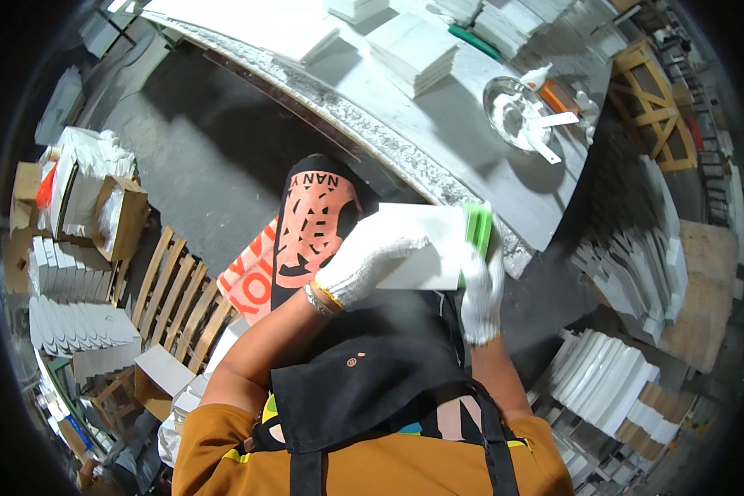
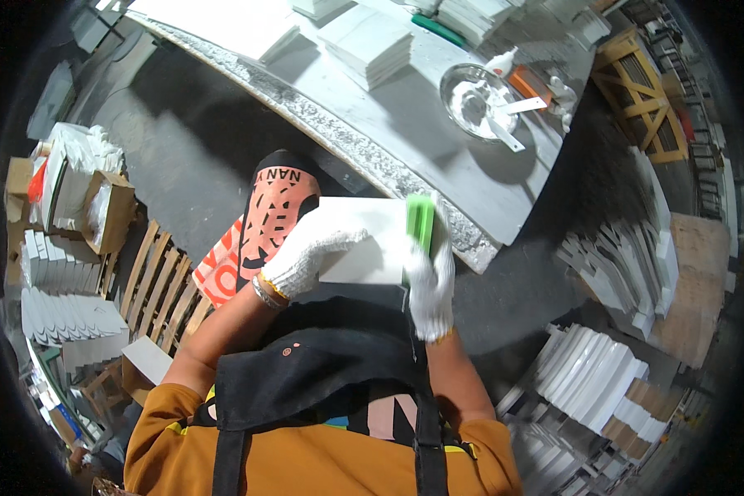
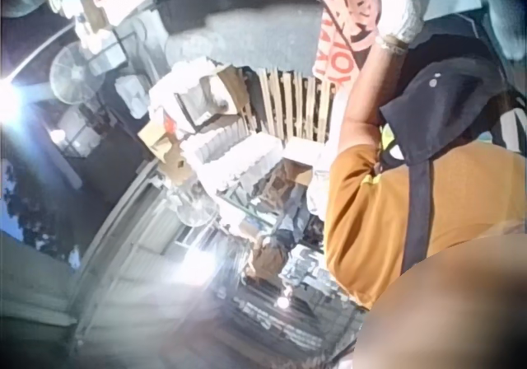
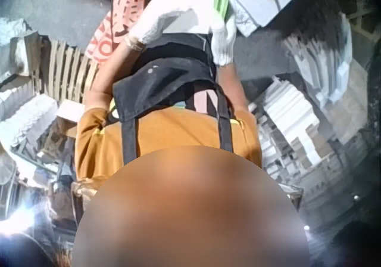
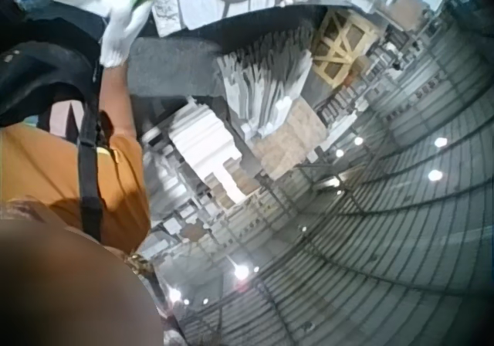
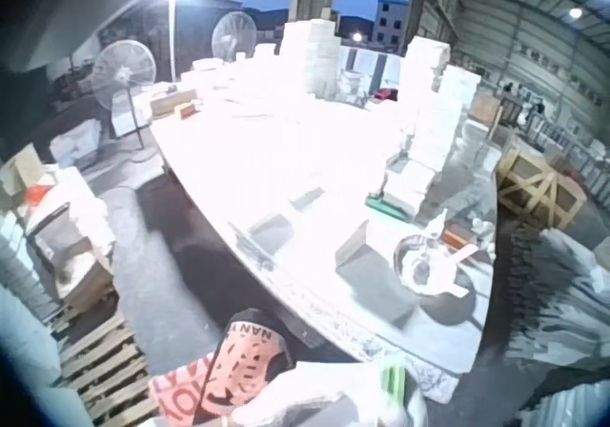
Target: The person applies a white paste to the edges of small white rectangular blocks, joins them together, and smooths the seams with a green tool. The person repeats this process for multiple blocks, stacking the finished units on the table.
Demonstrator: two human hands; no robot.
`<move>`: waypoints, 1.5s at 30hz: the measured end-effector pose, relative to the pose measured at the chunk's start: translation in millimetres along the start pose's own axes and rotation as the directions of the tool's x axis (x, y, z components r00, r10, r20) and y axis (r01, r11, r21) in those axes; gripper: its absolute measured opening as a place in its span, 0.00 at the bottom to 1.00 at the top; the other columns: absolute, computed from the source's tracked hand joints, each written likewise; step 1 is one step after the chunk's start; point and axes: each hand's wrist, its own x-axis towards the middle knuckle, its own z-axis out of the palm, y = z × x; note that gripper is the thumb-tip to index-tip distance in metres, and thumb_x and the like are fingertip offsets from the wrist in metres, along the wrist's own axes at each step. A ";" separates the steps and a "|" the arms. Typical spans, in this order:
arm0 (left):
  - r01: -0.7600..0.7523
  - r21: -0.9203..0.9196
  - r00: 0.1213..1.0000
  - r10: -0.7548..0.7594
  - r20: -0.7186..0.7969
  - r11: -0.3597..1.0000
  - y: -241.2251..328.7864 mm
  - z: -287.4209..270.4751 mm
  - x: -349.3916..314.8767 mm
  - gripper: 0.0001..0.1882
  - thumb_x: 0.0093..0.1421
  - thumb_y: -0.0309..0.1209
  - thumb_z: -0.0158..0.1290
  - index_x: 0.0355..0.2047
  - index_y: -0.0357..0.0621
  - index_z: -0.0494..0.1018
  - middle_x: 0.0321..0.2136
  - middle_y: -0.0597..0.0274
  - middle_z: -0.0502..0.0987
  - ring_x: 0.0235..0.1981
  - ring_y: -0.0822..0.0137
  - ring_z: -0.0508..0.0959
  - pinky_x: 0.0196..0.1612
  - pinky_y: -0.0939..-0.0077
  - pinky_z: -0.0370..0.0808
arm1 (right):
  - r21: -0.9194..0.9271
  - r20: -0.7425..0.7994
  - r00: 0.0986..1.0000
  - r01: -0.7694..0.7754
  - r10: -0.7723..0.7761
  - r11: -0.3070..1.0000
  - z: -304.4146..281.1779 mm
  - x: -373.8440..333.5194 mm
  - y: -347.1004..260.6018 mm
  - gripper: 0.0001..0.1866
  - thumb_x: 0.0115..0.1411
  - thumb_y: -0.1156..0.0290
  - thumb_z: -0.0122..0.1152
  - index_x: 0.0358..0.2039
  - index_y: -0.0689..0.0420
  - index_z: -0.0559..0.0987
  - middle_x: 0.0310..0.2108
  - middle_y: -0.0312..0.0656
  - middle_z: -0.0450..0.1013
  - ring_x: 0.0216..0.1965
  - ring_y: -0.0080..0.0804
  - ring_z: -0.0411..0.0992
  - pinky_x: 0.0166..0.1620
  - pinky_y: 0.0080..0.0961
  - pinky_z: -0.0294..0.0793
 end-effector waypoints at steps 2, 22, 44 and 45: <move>-0.001 -0.048 1.000 0.001 0.016 0.999 8.3 9.3 -1.3 0.13 0.62 0.29 0.57 0.45 0.35 0.78 0.41 0.62 0.80 0.43 0.72 0.77 0.48 0.76 0.74 | -0.003 -0.031 0.999 0.033 -0.033 0.999 -5.0 17.9 10.3 0.32 0.65 0.71 0.51 0.69 0.61 0.58 0.53 0.39 0.67 0.44 0.21 0.67 0.48 0.23 0.71; 0.056 -0.063 0.998 -0.058 -0.030 0.996 3.2 -10.3 4.0 0.17 0.62 0.29 0.57 0.50 0.35 0.75 0.44 0.61 0.79 0.42 0.69 0.78 0.47 0.76 0.75 | -0.312 0.126 0.919 0.395 -0.375 0.864 0.6 7.5 -6.3 0.35 0.61 0.72 0.59 0.67 0.66 0.60 0.58 0.55 0.66 0.58 0.44 0.68 0.60 0.36 0.69; -0.038 0.038 0.999 0.036 0.031 0.999 32.8 5.2 10.3 0.18 0.62 0.33 0.55 0.49 0.33 0.76 0.43 0.55 0.80 0.46 0.66 0.77 0.51 0.73 0.72 | -0.525 0.230 0.841 0.531 -0.490 0.665 -5.4 21.5 -24.9 0.33 0.59 0.68 0.63 0.63 0.65 0.66 0.48 0.55 0.72 0.49 0.48 0.72 0.54 0.39 0.71; -0.108 0.144 0.993 0.100 0.061 0.984 33.2 10.8 9.8 0.18 0.61 0.33 0.55 0.49 0.33 0.76 0.43 0.55 0.80 0.46 0.65 0.77 0.52 0.72 0.72 | -0.565 0.167 0.863 0.480 -0.476 0.671 -12.5 33.8 -19.4 0.33 0.60 0.68 0.63 0.63 0.65 0.66 0.48 0.54 0.72 0.50 0.47 0.72 0.54 0.38 0.71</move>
